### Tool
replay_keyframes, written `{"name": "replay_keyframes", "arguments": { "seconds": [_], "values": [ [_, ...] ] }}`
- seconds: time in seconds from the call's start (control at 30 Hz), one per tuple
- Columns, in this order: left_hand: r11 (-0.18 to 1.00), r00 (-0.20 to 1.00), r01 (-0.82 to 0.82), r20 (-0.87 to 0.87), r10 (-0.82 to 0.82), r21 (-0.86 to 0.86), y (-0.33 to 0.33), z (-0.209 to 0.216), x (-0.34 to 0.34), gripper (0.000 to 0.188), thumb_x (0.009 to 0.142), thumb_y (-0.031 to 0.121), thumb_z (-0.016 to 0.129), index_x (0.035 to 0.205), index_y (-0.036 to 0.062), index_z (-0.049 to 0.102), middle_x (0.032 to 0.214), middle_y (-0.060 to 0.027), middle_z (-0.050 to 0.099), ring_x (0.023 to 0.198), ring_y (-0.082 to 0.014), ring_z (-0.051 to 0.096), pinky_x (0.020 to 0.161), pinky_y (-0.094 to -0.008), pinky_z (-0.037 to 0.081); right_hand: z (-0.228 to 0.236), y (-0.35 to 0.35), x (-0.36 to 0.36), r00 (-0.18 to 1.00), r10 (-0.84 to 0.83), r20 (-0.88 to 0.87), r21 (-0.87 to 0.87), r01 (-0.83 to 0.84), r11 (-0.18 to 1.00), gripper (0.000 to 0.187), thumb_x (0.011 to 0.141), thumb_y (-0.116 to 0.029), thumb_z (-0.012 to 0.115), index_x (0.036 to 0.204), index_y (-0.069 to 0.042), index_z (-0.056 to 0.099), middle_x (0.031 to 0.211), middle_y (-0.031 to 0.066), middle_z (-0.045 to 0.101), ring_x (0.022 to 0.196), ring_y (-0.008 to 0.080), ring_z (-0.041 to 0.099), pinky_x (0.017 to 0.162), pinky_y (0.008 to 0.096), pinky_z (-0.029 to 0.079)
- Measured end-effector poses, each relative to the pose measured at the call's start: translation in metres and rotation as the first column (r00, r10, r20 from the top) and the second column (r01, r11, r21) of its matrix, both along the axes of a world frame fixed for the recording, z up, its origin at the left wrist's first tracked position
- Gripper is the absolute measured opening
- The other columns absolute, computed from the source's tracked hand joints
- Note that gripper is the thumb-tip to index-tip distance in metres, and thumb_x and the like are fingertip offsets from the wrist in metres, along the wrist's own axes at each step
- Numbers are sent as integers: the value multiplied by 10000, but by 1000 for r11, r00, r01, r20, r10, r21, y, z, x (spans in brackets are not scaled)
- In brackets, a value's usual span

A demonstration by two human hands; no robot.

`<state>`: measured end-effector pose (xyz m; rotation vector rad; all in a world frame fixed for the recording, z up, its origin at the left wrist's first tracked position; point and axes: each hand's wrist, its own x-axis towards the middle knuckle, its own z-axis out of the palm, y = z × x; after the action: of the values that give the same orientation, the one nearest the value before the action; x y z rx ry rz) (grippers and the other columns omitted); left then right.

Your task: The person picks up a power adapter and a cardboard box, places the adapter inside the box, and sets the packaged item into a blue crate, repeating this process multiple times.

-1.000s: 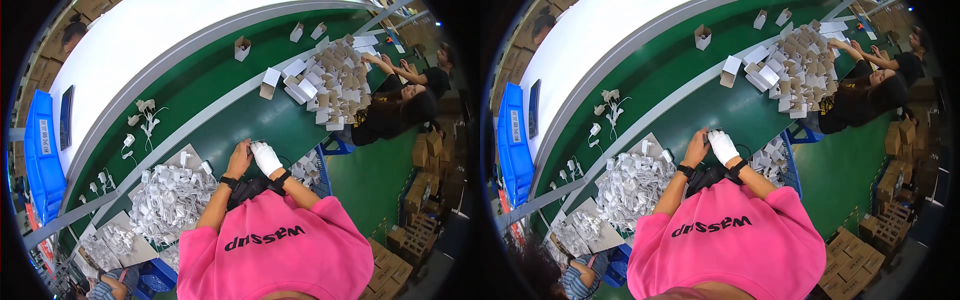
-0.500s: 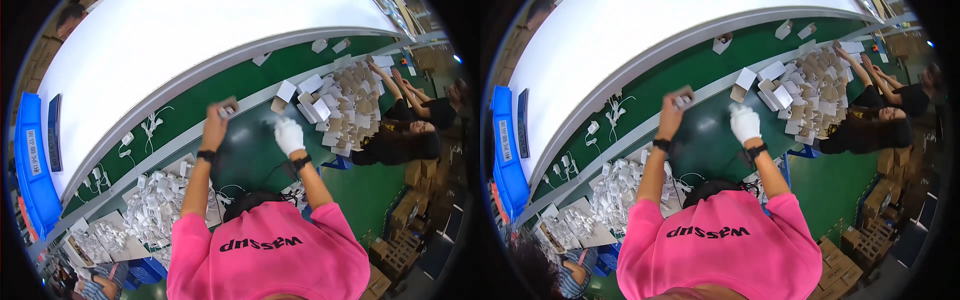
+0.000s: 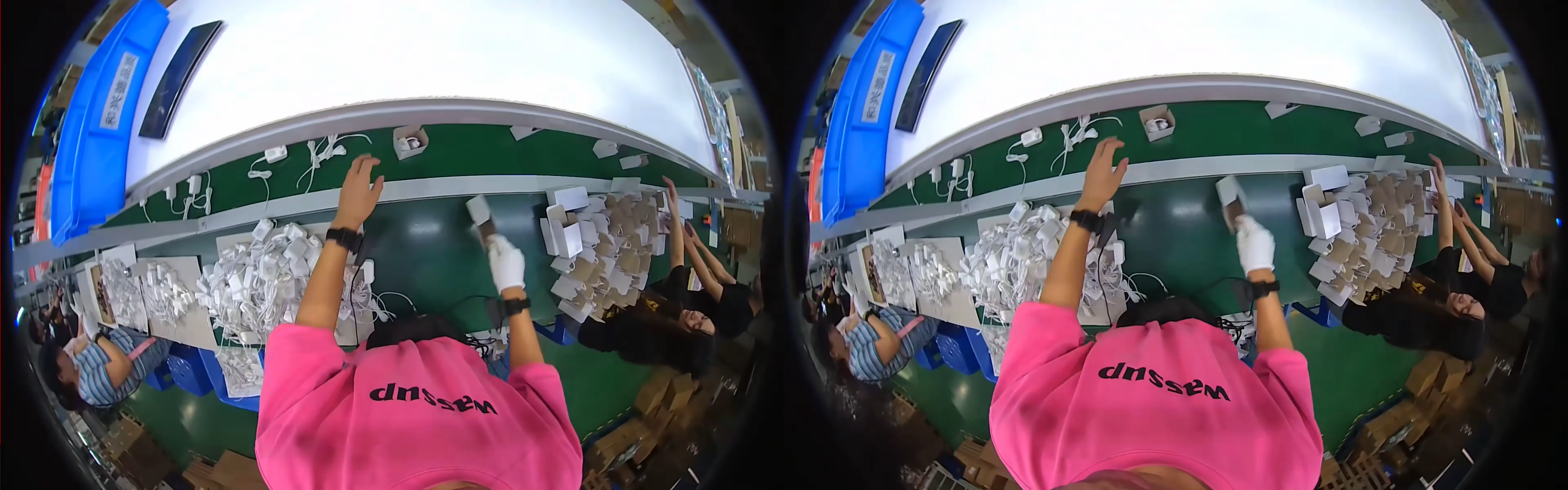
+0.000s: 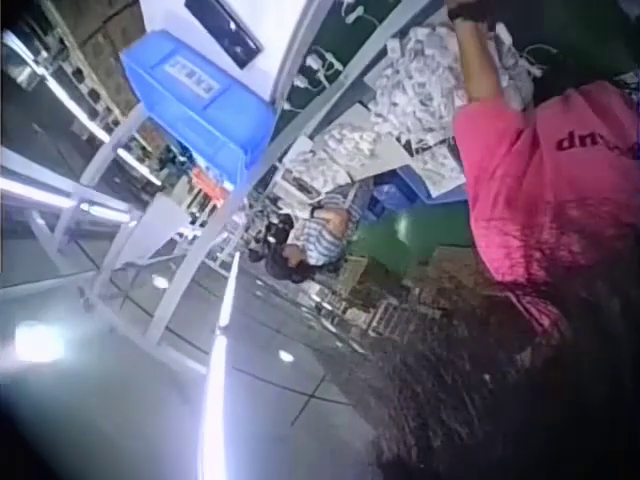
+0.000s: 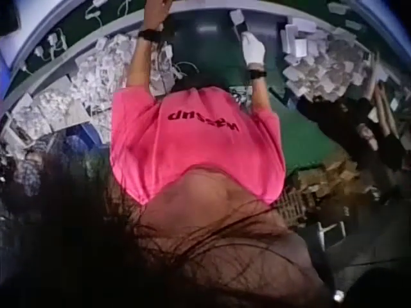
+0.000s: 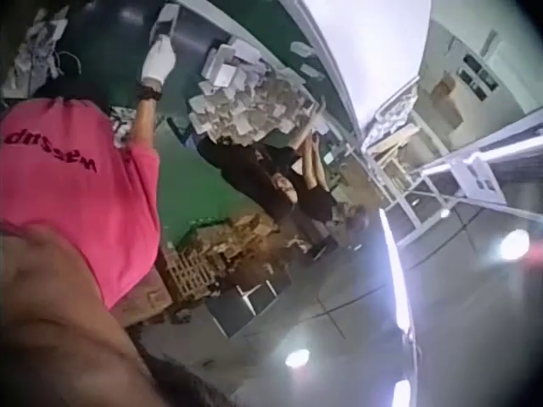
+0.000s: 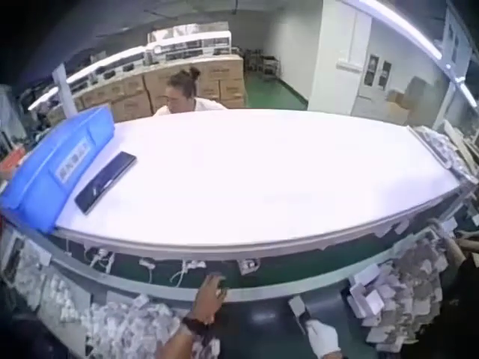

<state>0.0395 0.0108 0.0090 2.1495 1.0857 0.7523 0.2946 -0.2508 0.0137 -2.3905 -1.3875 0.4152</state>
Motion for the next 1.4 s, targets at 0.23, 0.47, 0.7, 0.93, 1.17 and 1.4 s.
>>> {"name": "replay_keyframes", "arguments": {
  "seconds": [0.23,0.47,0.7,0.93,1.17,1.4],
  "values": [
    [982,929,-74,-369,5,-172,-116,37,-100,326,815,173,651,1116,66,586,1111,-151,613,1053,-363,564,940,-460,427,-31,-55,-111,601,-170,-781,-6,265,964,147,895,-68,615,1016,11,639,896,51,692,787,114,629,698,252,497],
    [959,838,144,-546,14,246,-181,-10,-130,226,799,127,628,1023,100,635,977,-108,642,1008,-300,594,1060,-545,300,-1,-63,-146,708,-148,-690,-65,144,988,228,896,-103,612,1094,8,623,946,87,703,819,138,657,726,266,515],
    [997,908,71,-413,-63,5,-163,-11,-137,260,758,-15,557,992,63,642,924,-106,659,950,-324,607,1051,-505,341,31,-75,-151,772,-34,-635,-7,38,999,292,904,-131,595,1165,1,598,1021,133,703,901,172,682,793,280,527],
    [962,983,-158,52,174,-224,-169,53,-159,214,850,-53,526,1023,23,625,917,-127,663,937,-256,649,932,-399,474,41,-86,-153,807,17,-590,52,17,999,268,913,-119,583,1154,-3,606,1013,120,706,881,173,683,784,279,528],
    [799,552,255,761,342,-544,-179,148,-155,159,951,-5,501,1079,46,582,1004,-128,658,958,-253,656,953,-414,486,60,-66,-170,485,157,-860,97,-146,984,347,930,-186,585,1228,-11,558,1124,119,668,996,197,647,853,295,501],
    [676,177,668,948,264,-312,-199,194,-124,138,948,7,522,1072,68,530,953,-112,639,860,-252,658,1004,-500,449,69,-32,-203,-44,94,-995,104,-332,938,554,977,-383,491,1404,-48,381,1357,138,505,1111,234,588,913,330,481]
  ]
}}
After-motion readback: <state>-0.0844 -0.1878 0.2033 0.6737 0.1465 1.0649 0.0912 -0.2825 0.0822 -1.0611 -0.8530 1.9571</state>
